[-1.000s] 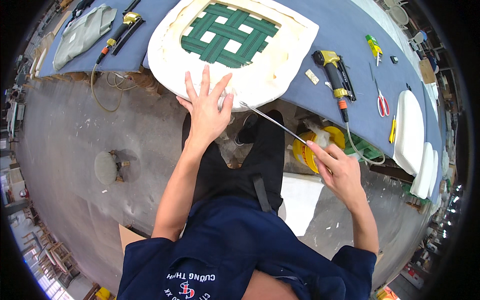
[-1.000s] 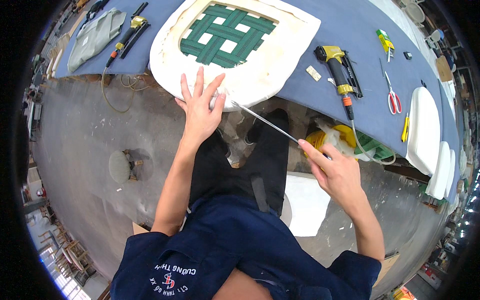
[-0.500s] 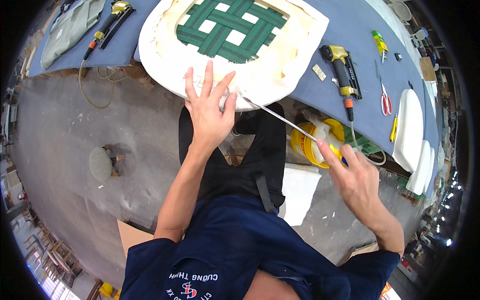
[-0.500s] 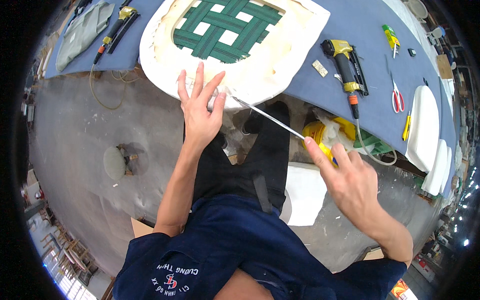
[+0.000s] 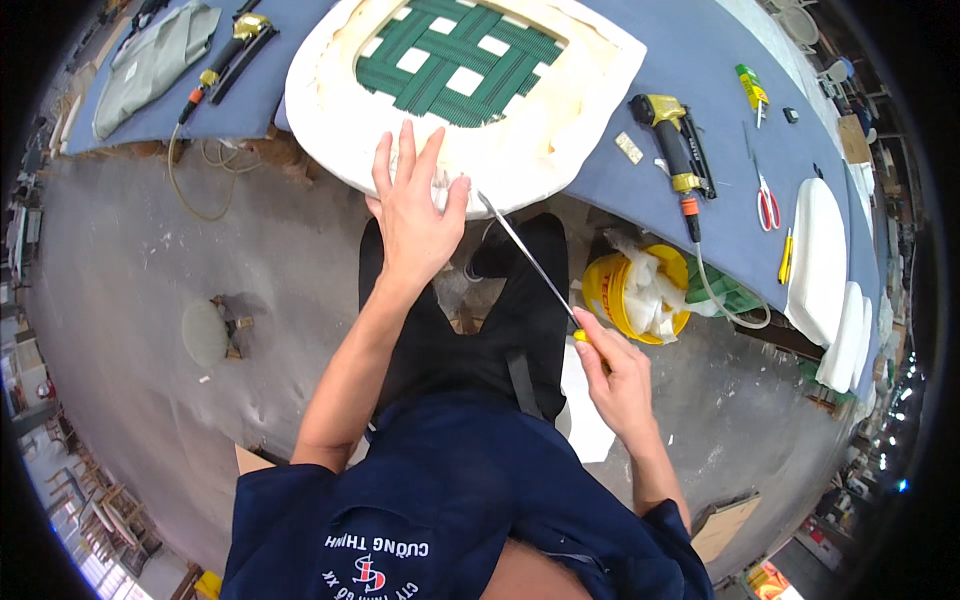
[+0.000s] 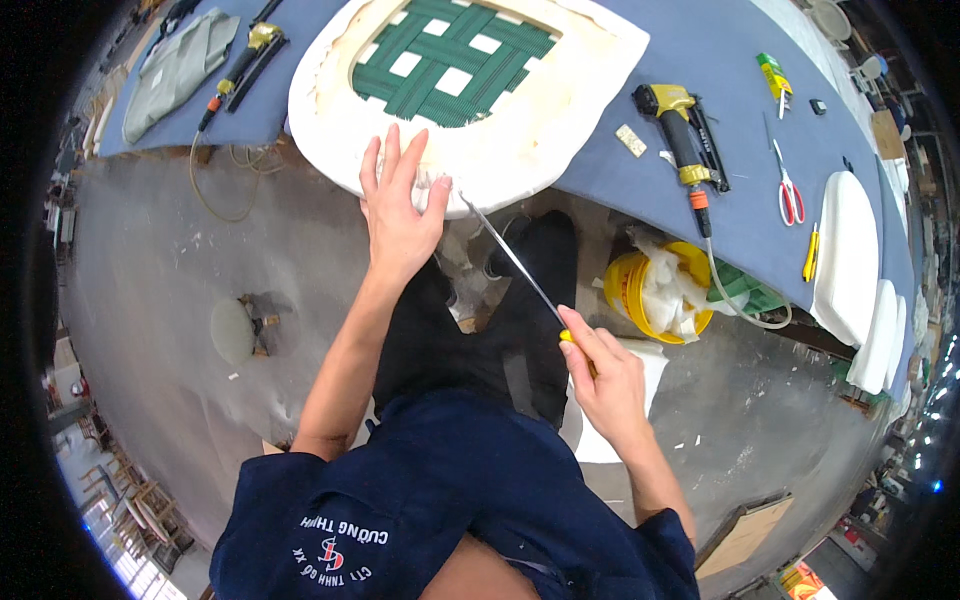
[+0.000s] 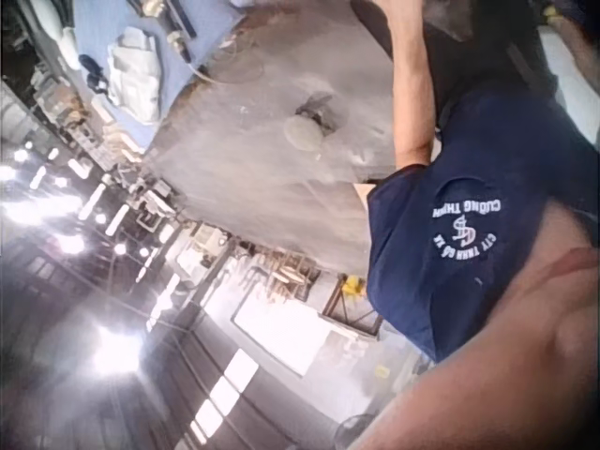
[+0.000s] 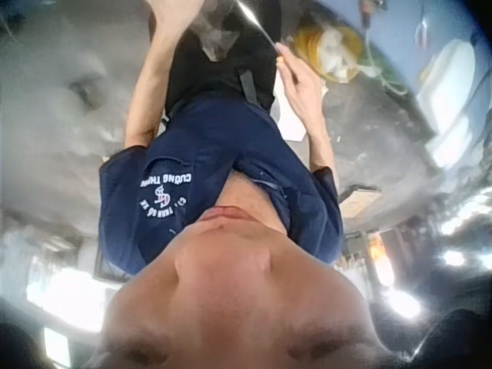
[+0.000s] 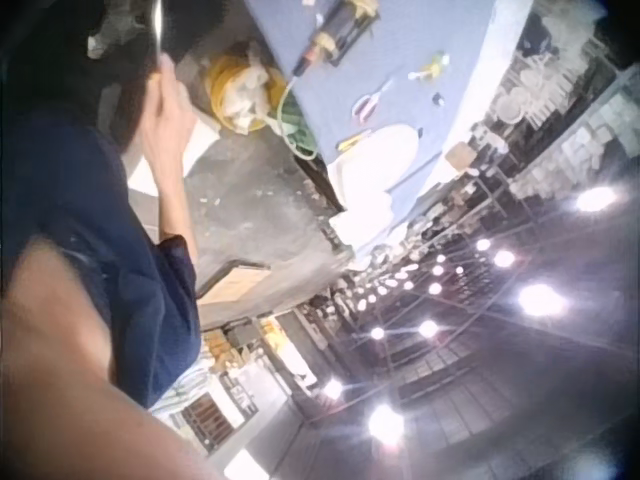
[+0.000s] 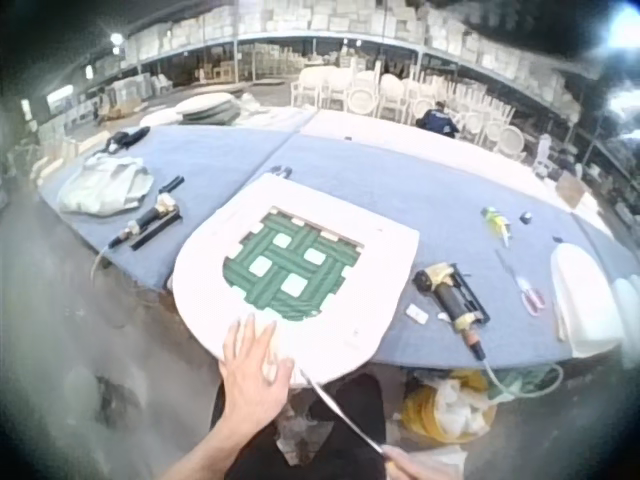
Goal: The person stretches white fabric over a chair seat frame and secures it using a pneumatic staple gun. They repeatedly pull the fabric taut, apply staples around the perimeter, and trim excess material with a screwdriver and scissors. The process is repeated on multiple seat units on a workbench.
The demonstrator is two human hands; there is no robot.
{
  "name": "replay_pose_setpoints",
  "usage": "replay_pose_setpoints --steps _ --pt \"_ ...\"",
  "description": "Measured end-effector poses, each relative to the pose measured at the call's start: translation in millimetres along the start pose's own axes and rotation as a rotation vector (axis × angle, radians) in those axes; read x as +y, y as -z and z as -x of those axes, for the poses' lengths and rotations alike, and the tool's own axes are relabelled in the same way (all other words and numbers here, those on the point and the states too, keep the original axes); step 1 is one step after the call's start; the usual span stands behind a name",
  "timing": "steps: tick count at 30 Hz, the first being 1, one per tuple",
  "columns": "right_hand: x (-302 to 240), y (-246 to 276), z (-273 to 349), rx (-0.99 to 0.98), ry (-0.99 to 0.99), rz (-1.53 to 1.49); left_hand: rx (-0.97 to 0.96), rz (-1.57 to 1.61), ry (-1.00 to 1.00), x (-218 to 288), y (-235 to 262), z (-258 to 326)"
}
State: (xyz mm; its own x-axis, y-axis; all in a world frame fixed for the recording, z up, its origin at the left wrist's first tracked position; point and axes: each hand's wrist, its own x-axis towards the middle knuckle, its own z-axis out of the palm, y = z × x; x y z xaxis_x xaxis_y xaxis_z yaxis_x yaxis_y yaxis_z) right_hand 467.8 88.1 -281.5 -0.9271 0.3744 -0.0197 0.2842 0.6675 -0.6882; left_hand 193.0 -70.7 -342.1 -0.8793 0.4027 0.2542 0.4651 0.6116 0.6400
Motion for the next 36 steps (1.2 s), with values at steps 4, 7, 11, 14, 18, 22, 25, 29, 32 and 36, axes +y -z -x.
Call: replay_pose_setpoints --steps 4,7,11,14,18,22,25,29,32,36 --pt "-13 15 -10 -0.050 0.035 0.149 0.019 -0.005 0.007 -2 -3 0" --pt "-7 -2 8 -0.015 0.063 0.198 0.026 -0.033 -0.011 -7 -8 2" --pt "-13 -12 20 -0.005 0.017 0.236 -0.011 0.005 -0.008 -1 -3 3" --pt "-16 -26 10 0.034 0.066 0.312 -0.028 0.023 0.019 0 1 4" --pt "3 -27 2 -0.284 -0.364 -0.502 -0.033 0.029 0.020 -5 1 4" --pt "58 -27 -13 -0.722 -0.599 -1.580 -0.029 -0.124 0.044 10 -2 0" --pt "111 -63 -17 -0.921 -0.683 -2.063 -0.054 -0.102 0.071 14 -6 -4" --pt "127 -86 -27 -1.065 -0.470 -2.099 -0.044 0.038 0.044 29 11 -10" --pt "103 -50 -28 -0.906 -0.387 -1.694 -0.426 0.324 0.099 22 58 -13" --pt "59 28 -11 -0.651 -0.294 -1.039 -0.030 0.482 0.015 -22 82 29"
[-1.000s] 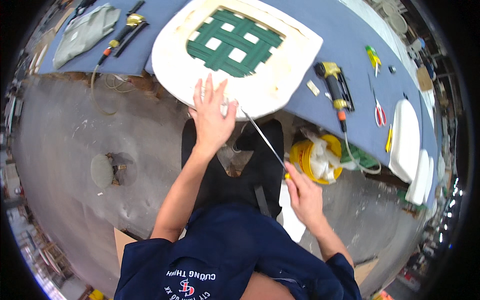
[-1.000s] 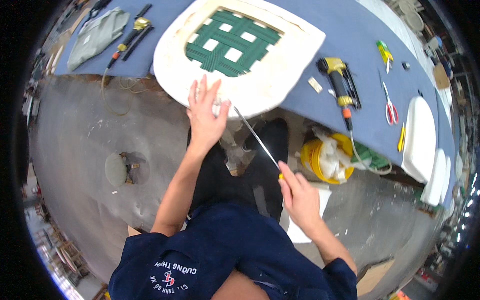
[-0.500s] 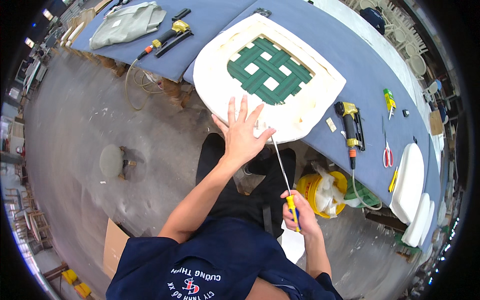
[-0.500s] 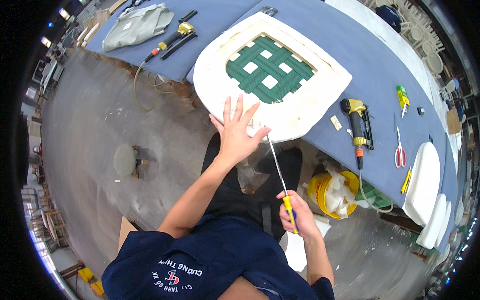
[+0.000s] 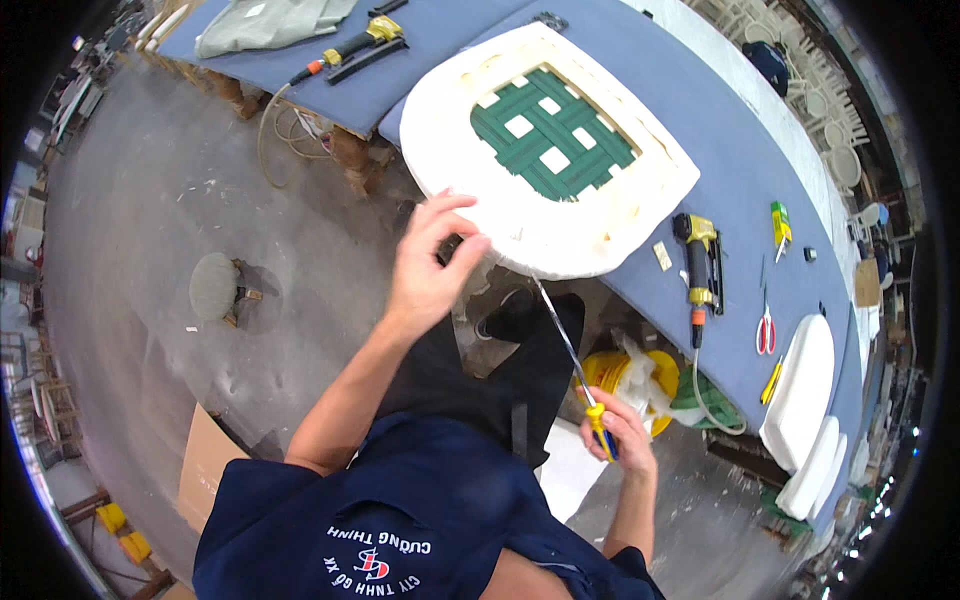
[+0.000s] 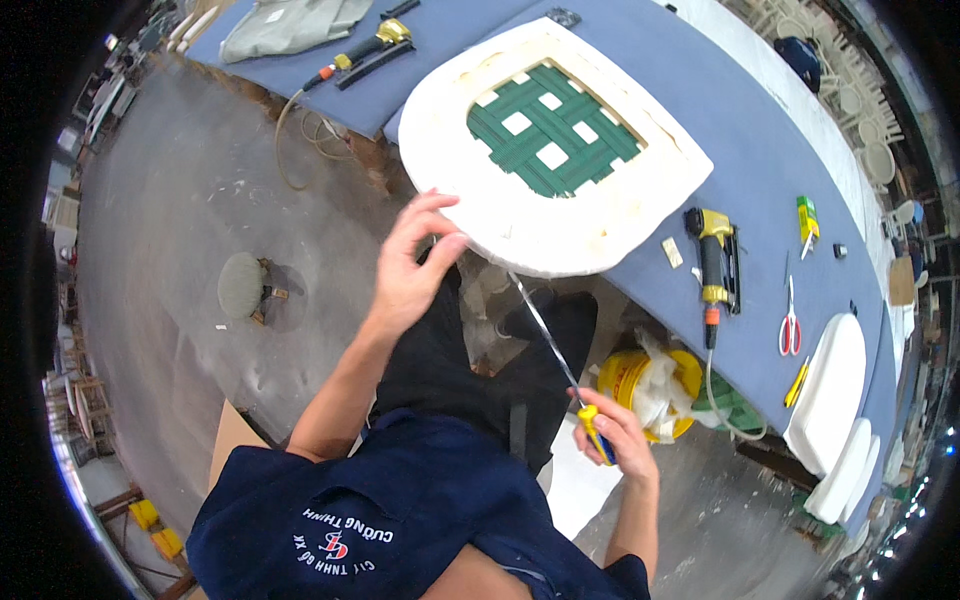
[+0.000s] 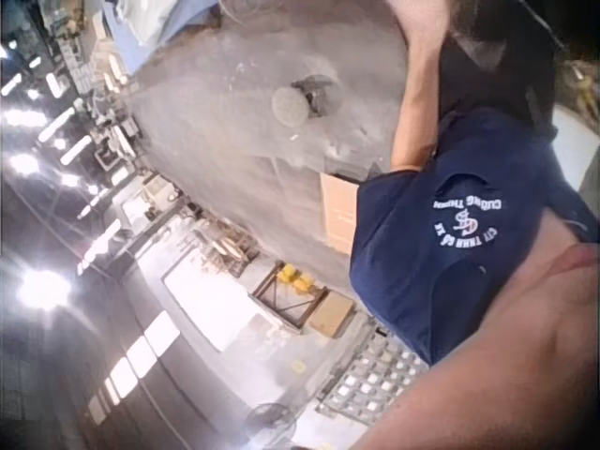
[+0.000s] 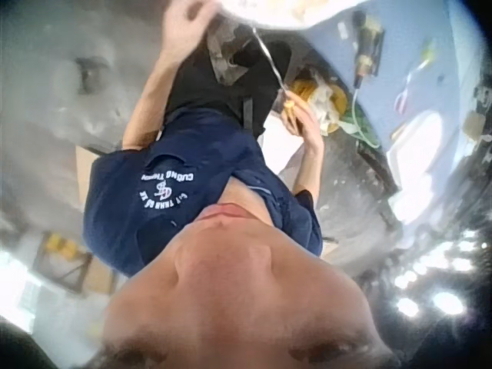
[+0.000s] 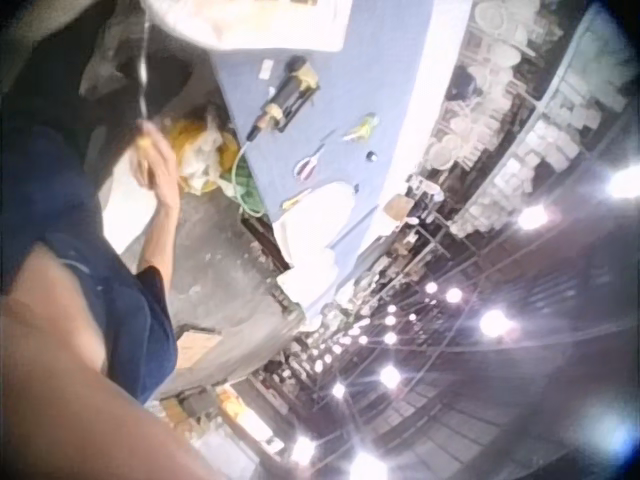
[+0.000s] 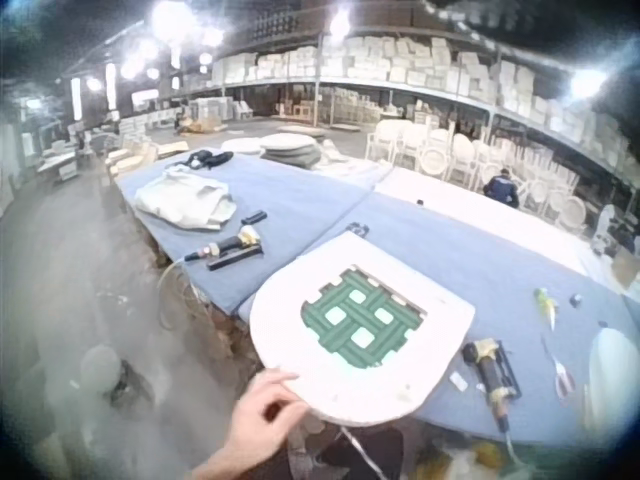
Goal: The person stretches white fabric over a chair seat frame and secures it using a pneumatic staple gun. They repeatedly pull the fabric taut, apply staples around the perimeter, and trim excess material with a screwdriver and scissors. The process is repeated on multiple seat units on a workbench.
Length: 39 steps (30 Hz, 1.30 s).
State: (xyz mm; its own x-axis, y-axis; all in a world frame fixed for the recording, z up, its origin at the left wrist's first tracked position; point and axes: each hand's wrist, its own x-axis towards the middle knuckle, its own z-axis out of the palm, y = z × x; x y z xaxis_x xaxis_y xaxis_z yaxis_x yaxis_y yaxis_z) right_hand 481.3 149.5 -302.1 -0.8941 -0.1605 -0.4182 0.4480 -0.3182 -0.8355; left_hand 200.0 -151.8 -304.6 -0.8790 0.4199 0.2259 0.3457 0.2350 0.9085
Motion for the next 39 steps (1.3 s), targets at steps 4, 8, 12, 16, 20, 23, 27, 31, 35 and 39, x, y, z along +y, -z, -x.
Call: replay_pose_setpoints --steps 4,8,12,16,20,23,27,31,35,39 --pt "-12 0 35 0.601 0.258 0.973 -0.118 -0.379 -0.047 7 1 24" --pt "-63 -18 18 0.600 0.343 1.474 -0.014 -0.404 0.032 -1 -43 7" --pt "-90 -21 10 0.506 0.272 1.654 0.050 -0.538 0.119 0 -85 -28" --pt "-104 -24 -1 0.443 0.299 1.731 0.131 -0.516 -0.001 -18 -93 -27" --pt "-113 -24 -14 0.409 0.247 1.766 0.150 -0.507 -0.009 -18 -93 -28" --pt "-125 -28 -15 0.358 0.173 1.802 0.150 -0.465 -0.035 -20 -91 -30" --pt "-142 -33 -15 0.327 0.136 1.823 0.143 -0.449 -0.045 -20 -90 -31" --pt "-163 -47 -18 0.299 0.051 1.901 0.131 -0.429 -0.030 -20 -88 -30" --pt "-187 -73 -21 0.278 -0.016 2.008 0.122 -0.417 -0.027 -16 -91 -29" --pt "-142 -67 -23 0.342 0.105 1.767 0.131 -0.426 -0.028 -23 -93 -28"
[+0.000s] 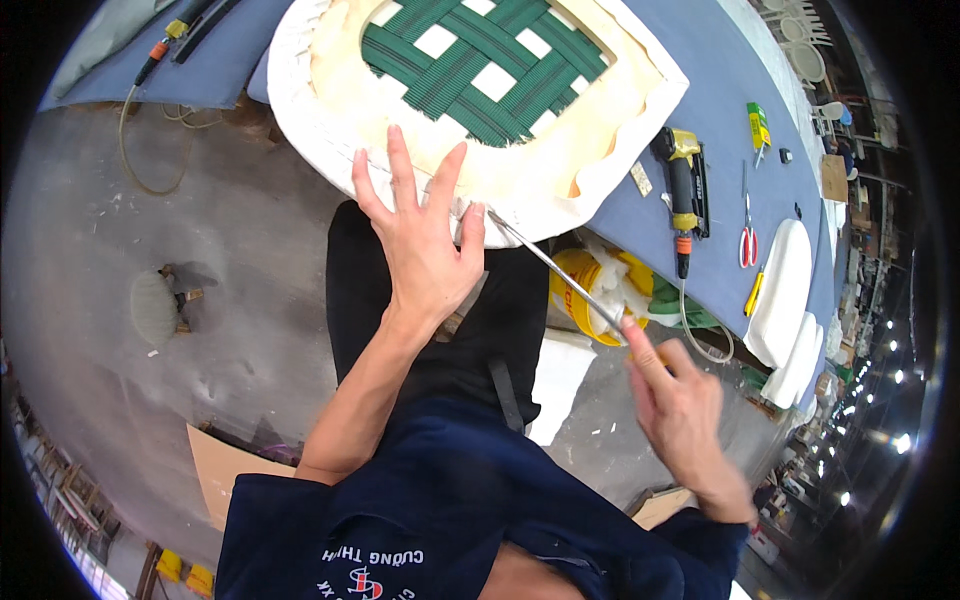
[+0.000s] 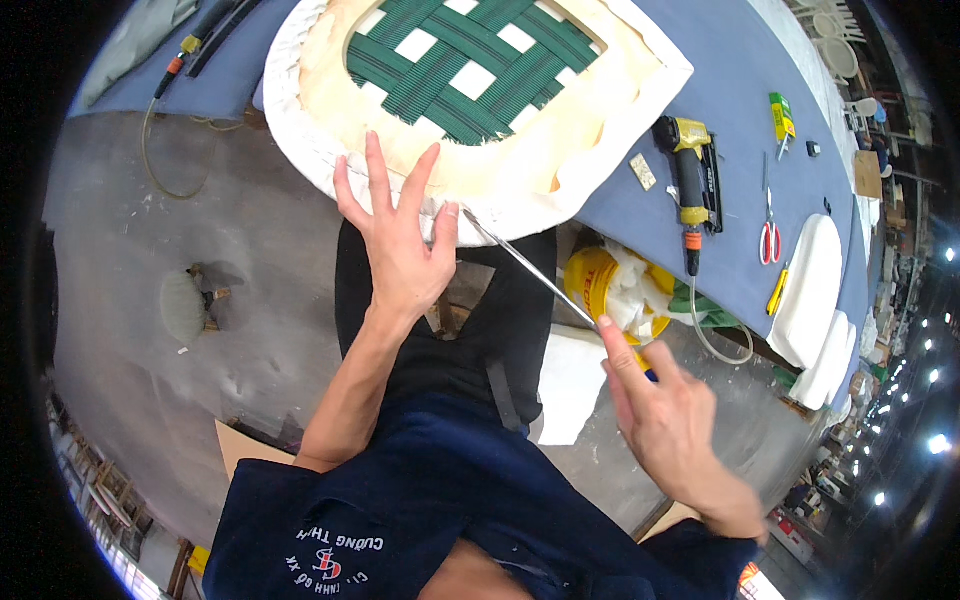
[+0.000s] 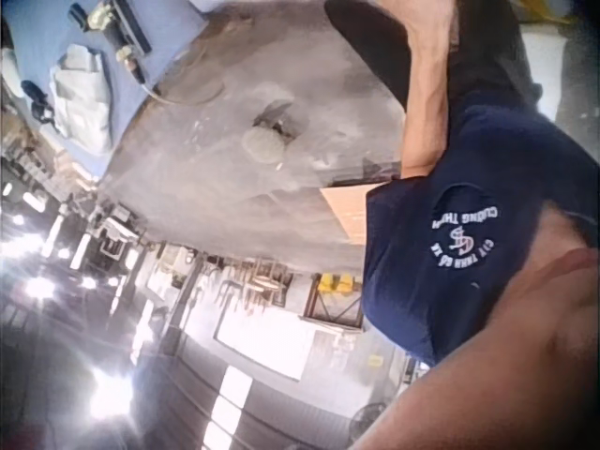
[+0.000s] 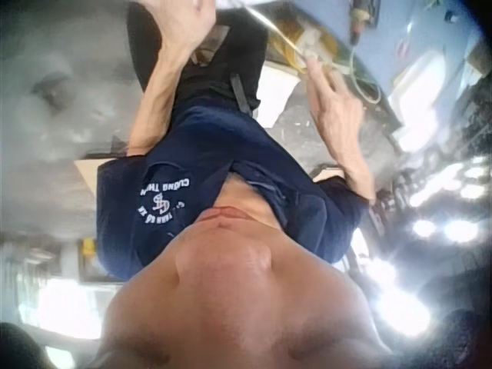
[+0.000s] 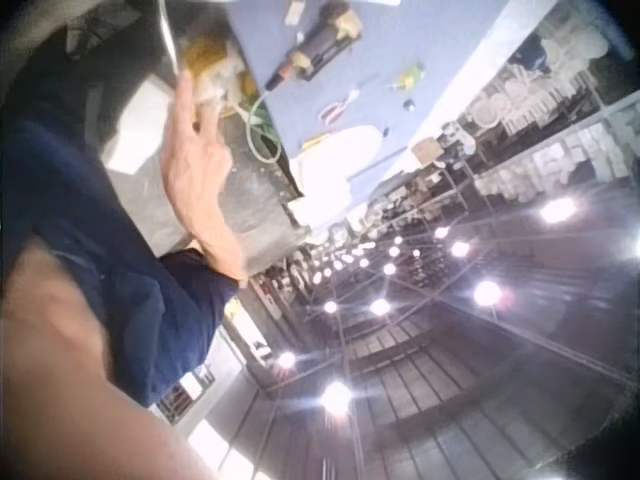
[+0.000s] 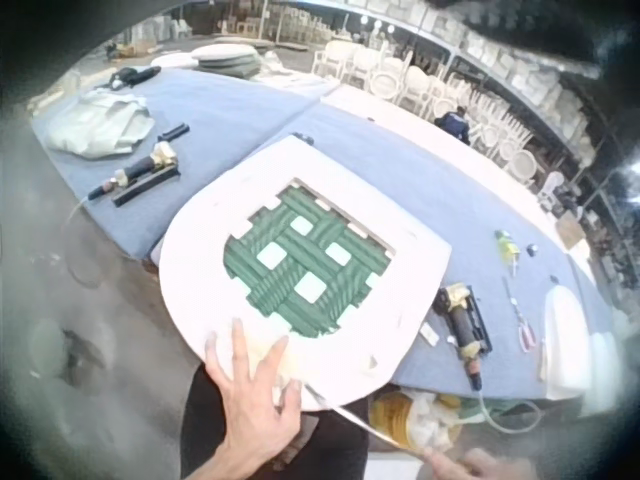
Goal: The person stretches white fabric over a chair seat frame and secures it using a pneumatic staple gun. They repeatedly pull the fabric taut, apply staples around the perimeter, and trim excess material with a screwdriver and scissors. The process is repeated on multiple seat units on a workbench.
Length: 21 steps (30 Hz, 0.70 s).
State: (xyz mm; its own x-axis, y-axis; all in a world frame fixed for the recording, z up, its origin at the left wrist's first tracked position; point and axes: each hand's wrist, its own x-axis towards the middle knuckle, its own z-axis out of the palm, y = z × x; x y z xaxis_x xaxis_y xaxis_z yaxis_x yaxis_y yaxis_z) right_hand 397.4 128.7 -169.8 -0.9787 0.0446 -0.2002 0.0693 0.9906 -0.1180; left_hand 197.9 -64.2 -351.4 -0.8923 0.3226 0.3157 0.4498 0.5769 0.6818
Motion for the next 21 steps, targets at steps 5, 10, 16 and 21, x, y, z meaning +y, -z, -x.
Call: replay_pose_setpoints --steps 5,10,16,21 --pt "-6 -133 41 -0.235 -0.674 -1.672 0.023 0.013 -0.036 -2 -4 -1" --pt "-24 -129 33 0.011 -0.483 -0.873 0.007 -0.041 0.072 7 0 -5" --pt "-32 -148 26 0.032 -0.400 -0.893 -0.016 -0.108 0.023 0 -2 -2" --pt "23 -229 6 -0.866 -0.120 -2.610 -0.166 -0.190 0.151 19 5 -14"
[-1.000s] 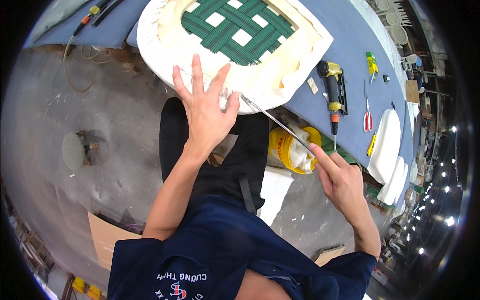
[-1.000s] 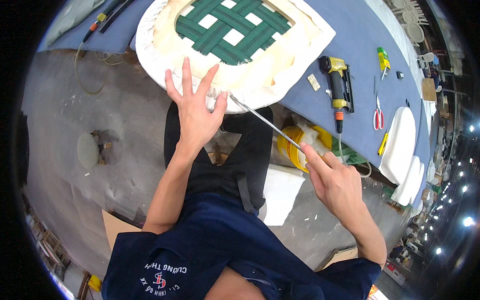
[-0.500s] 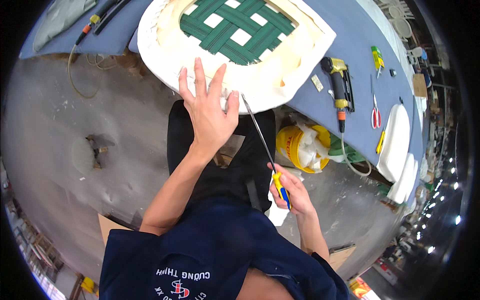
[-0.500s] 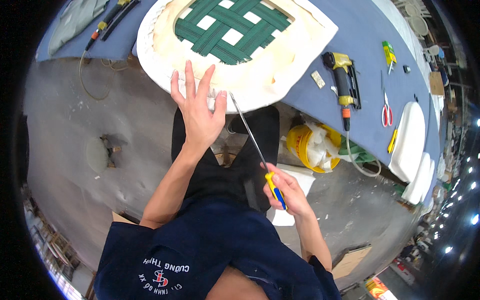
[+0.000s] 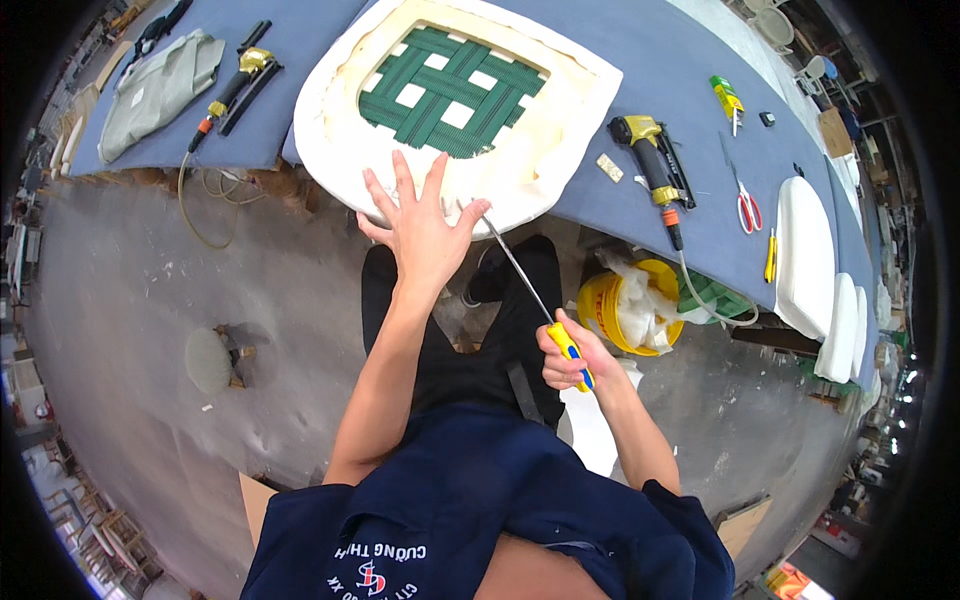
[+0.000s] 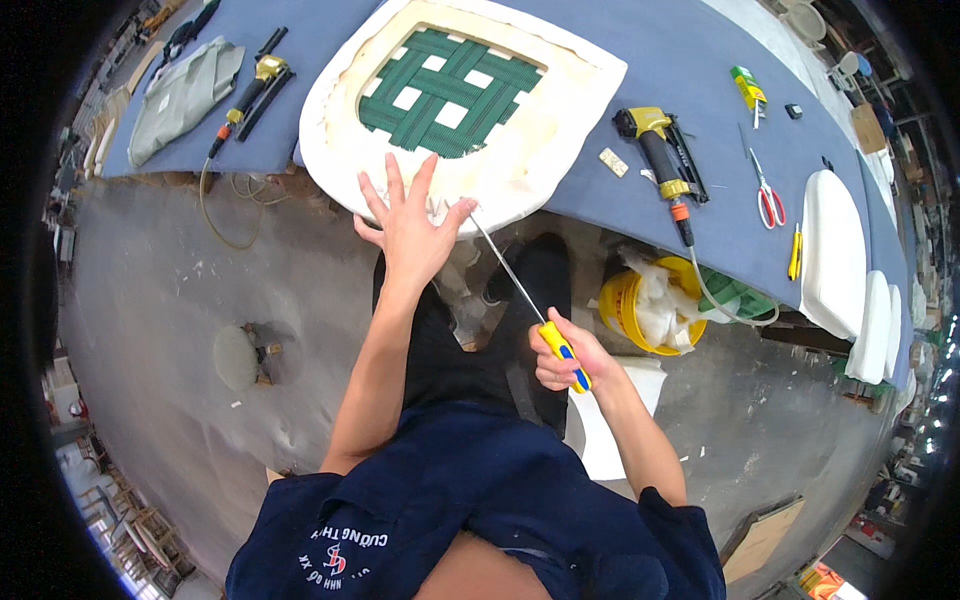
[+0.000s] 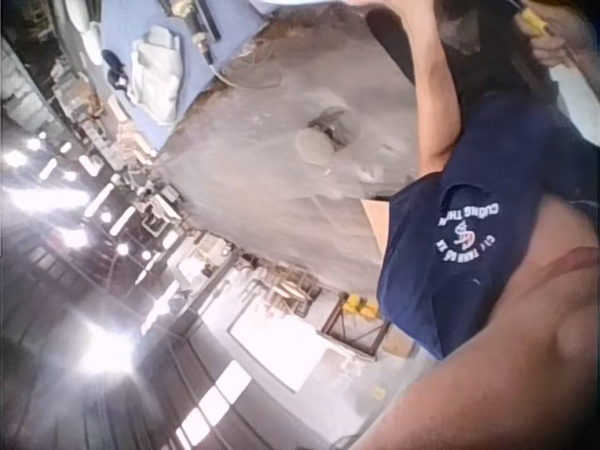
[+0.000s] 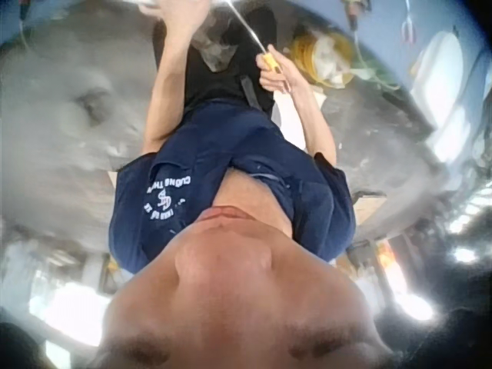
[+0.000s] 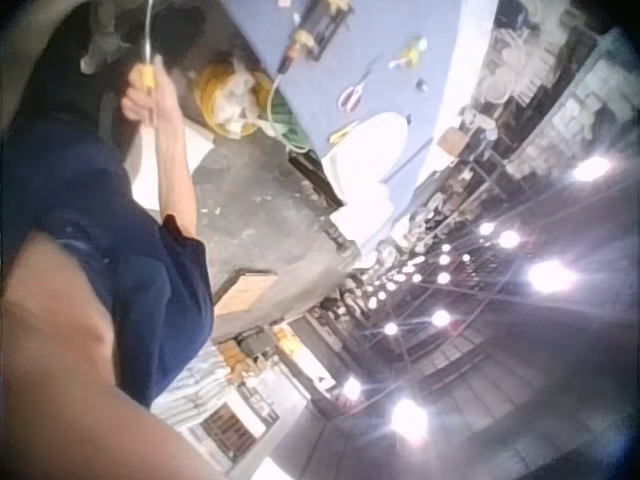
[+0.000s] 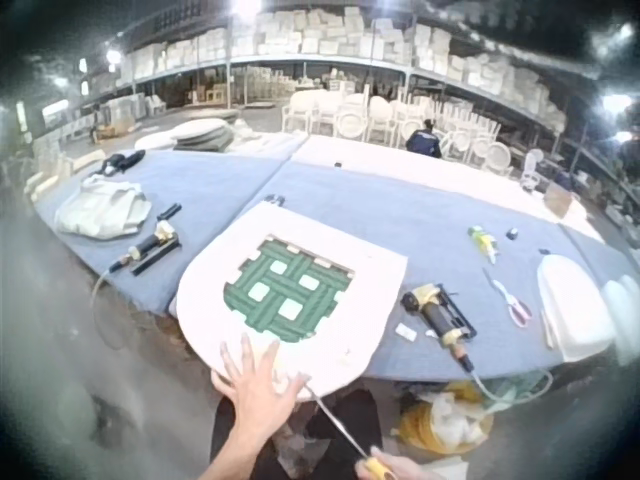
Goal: The person stretches white fabric over a chair seat frame and secures it using a pneumatic staple gun. They repeatedly pull the fabric taut, apply staples around the perimeter, and trim excess material with a screwdriver and scissors. The process is repeated on multiple seat units on a workbench.
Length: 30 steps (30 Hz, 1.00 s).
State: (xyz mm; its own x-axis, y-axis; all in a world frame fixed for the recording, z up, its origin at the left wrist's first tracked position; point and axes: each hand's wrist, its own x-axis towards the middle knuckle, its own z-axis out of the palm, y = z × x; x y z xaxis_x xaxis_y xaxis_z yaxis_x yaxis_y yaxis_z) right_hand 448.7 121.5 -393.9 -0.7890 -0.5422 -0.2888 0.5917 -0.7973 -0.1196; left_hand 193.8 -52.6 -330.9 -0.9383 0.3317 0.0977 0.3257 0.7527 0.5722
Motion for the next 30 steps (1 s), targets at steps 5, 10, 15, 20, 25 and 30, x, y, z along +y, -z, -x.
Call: replay_pose_setpoints --steps 5,10,15,20,25,30 --pt "-15 31 -12 -0.156 -0.020 0.098 -0.070 0.197 -0.016 13 21 -11" --pt "-35 -84 29 0.386 0.253 1.140 -0.007 0.875 -0.157 -57 73 -3" --pt "-44 -108 68 0.901 0.626 2.283 -0.178 0.147 -0.266 -51 91 39" --pt "-66 -146 74 0.947 0.393 2.531 0.013 0.133 -0.118 -17 19 15" --pt "-85 -164 79 0.863 0.310 2.714 0.178 0.053 -0.179 -18 -11 4" --pt "-114 -199 75 0.746 0.105 2.905 0.210 0.102 -0.198 -18 -11 3"
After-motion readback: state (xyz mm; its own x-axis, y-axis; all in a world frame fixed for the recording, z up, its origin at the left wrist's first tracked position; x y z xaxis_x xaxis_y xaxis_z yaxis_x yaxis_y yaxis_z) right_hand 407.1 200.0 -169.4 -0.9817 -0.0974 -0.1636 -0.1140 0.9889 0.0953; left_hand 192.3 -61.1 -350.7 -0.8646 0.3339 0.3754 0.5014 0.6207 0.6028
